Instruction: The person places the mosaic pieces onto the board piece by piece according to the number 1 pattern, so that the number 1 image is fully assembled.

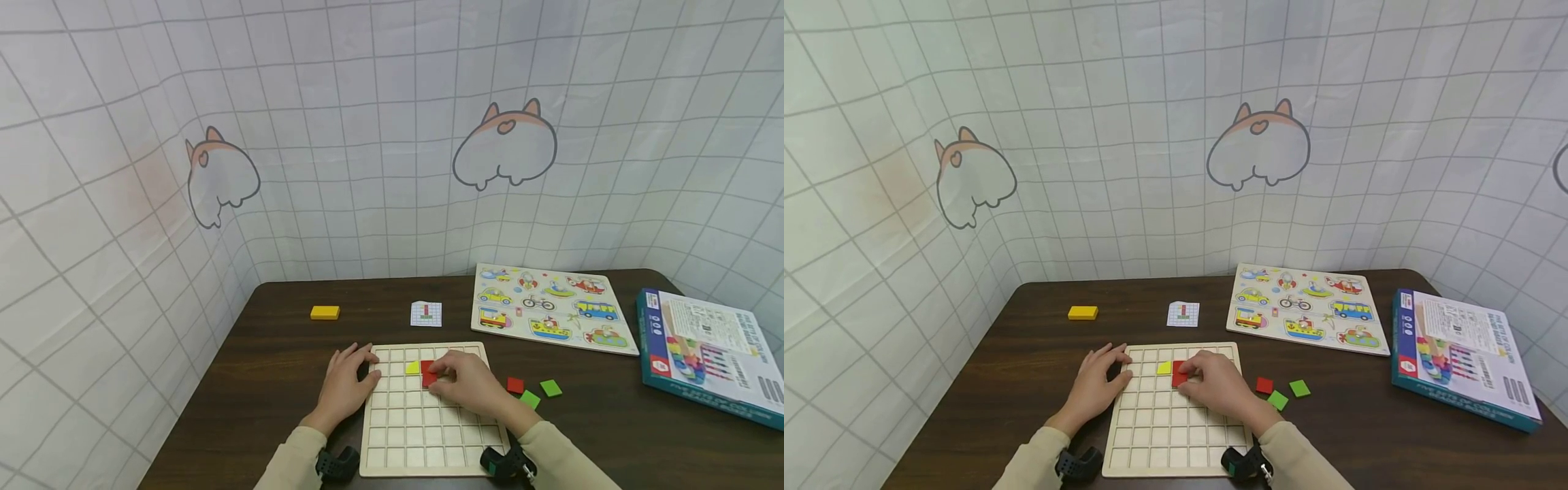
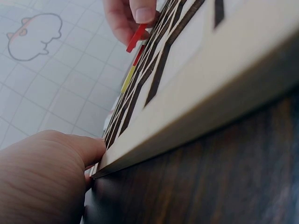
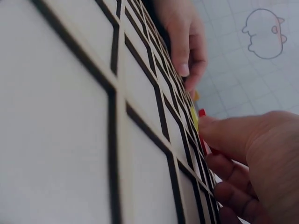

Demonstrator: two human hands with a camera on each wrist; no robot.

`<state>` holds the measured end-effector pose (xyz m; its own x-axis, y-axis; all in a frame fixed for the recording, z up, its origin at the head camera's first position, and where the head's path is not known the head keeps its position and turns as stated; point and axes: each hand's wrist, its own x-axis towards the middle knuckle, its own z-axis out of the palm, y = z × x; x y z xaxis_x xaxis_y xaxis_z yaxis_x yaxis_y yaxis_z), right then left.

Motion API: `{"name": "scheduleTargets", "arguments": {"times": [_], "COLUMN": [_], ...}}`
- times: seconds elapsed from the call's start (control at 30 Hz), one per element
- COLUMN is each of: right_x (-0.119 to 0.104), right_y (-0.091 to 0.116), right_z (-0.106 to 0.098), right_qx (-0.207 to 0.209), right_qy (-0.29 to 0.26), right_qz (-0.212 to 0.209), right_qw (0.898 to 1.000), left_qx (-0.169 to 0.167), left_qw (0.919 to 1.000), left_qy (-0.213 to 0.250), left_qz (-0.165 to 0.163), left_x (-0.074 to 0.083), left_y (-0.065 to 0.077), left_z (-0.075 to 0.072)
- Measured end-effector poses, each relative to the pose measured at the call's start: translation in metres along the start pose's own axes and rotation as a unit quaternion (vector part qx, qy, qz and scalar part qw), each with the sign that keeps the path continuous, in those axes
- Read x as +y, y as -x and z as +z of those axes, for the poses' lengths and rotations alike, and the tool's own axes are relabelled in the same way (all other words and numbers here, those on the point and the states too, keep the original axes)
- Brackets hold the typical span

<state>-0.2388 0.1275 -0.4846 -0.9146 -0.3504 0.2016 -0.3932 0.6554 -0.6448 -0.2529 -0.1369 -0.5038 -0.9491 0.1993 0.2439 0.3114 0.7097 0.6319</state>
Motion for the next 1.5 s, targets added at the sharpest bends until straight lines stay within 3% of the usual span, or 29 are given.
{"name": "scheduleTargets", "arguments": {"times": [1.5], "right_x": [0.0001], "right_y": [0.0007], "right_z": [0.0057], "right_qx": [0.01], "right_qy": [-0.004], "right_qz": [0.008], "right_qw": [1.0], "left_qx": [0.0], "left_qw": [1.0], "left_qy": [-0.003], "left_qz": [0.004], "left_x": [-0.0003], "left_y": [-0.0019], "left_z": [0.0002]}}
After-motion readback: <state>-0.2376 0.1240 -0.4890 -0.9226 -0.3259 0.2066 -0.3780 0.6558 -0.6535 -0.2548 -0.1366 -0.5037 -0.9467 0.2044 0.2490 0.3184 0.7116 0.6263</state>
